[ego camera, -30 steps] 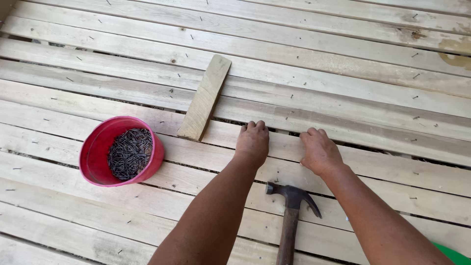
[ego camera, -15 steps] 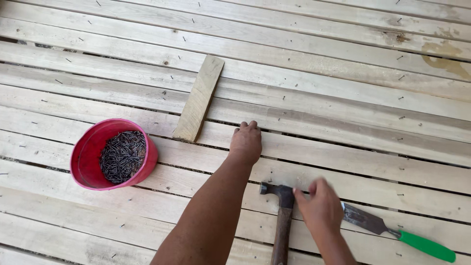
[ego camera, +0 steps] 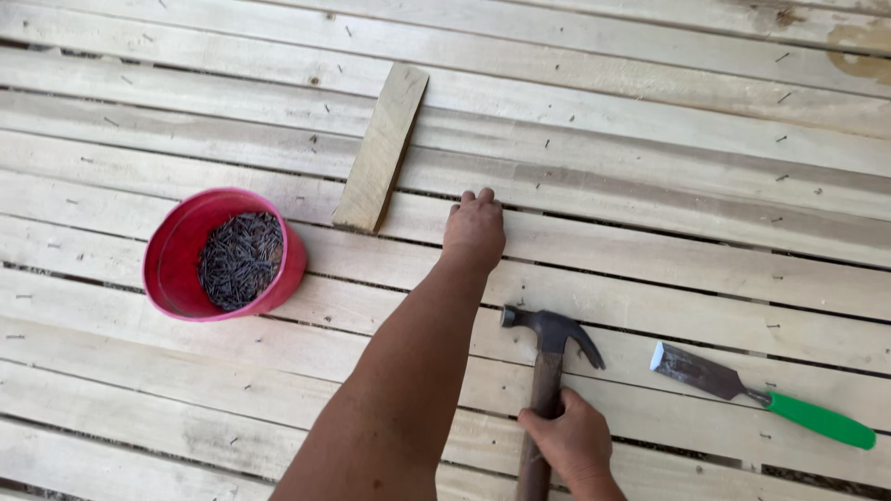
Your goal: The person hammers nails into wooden slats to secure a small wooden block. They use a hammer and a chisel to drive the nails and adjust the wood, working on a slatted wooden surface.
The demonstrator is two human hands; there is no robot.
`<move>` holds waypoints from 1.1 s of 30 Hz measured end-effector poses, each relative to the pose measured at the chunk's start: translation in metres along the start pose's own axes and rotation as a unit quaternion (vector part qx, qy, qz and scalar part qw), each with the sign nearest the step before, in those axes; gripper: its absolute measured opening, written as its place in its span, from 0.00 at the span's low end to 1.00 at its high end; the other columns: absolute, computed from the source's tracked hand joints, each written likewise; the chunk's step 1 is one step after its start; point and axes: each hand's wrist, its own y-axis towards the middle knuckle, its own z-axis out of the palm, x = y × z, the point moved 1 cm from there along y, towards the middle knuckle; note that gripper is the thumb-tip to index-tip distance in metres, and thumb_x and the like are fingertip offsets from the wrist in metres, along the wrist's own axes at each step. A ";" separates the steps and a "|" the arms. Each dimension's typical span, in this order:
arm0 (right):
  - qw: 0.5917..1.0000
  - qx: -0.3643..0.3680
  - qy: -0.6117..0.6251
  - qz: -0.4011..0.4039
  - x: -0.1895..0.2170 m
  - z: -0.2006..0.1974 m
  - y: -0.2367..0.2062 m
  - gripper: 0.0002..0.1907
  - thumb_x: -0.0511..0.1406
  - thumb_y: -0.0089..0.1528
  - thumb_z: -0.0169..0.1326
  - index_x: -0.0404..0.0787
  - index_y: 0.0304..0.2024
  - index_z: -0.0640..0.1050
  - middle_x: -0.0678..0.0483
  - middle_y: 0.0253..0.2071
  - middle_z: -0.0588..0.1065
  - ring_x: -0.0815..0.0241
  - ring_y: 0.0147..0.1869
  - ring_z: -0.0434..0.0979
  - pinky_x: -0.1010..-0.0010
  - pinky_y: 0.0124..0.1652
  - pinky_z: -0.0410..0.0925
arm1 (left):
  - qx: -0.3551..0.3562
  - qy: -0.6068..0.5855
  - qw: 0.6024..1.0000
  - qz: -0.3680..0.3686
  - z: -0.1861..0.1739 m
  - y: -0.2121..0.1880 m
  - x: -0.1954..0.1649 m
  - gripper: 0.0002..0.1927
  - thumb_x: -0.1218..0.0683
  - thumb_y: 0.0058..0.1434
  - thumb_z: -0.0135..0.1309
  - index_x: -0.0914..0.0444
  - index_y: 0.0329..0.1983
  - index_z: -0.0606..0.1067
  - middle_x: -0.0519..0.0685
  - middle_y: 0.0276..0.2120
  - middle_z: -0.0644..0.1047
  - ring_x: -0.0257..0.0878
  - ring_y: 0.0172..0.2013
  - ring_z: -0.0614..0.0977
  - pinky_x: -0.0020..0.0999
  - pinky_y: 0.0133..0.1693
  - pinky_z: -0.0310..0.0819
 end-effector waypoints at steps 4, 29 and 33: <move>0.819 0.190 0.511 0.182 -0.007 -0.019 -0.013 0.20 0.41 0.54 0.57 0.44 0.48 0.74 0.48 0.21 0.75 0.55 0.24 0.73 0.59 0.26 0.70 | 0.004 0.016 1.000 0.001 0.002 0.000 0.000 0.13 0.60 0.63 0.48 0.62 0.50 0.77 0.48 0.56 0.71 0.47 0.57 0.71 0.42 0.58 0.68; 0.993 -0.088 0.013 -0.074 0.074 -0.085 0.028 0.18 0.47 0.66 0.49 0.40 0.45 0.70 0.45 0.23 0.78 0.46 0.26 0.82 0.56 0.28 0.72 | 0.011 0.019 1.000 0.001 0.001 -0.011 -0.003 0.15 0.59 0.62 0.49 0.62 0.53 0.75 0.48 0.55 0.70 0.47 0.57 0.71 0.42 0.57 0.68; 0.981 -0.139 0.031 -0.135 0.080 -0.080 0.034 0.17 0.46 0.67 0.47 0.39 0.43 0.68 0.45 0.24 0.77 0.44 0.26 0.82 0.54 0.28 0.71 | 0.005 0.026 1.000 0.008 -0.002 -0.005 -0.003 0.15 0.59 0.63 0.49 0.61 0.53 0.75 0.48 0.56 0.70 0.48 0.57 0.70 0.43 0.57 0.68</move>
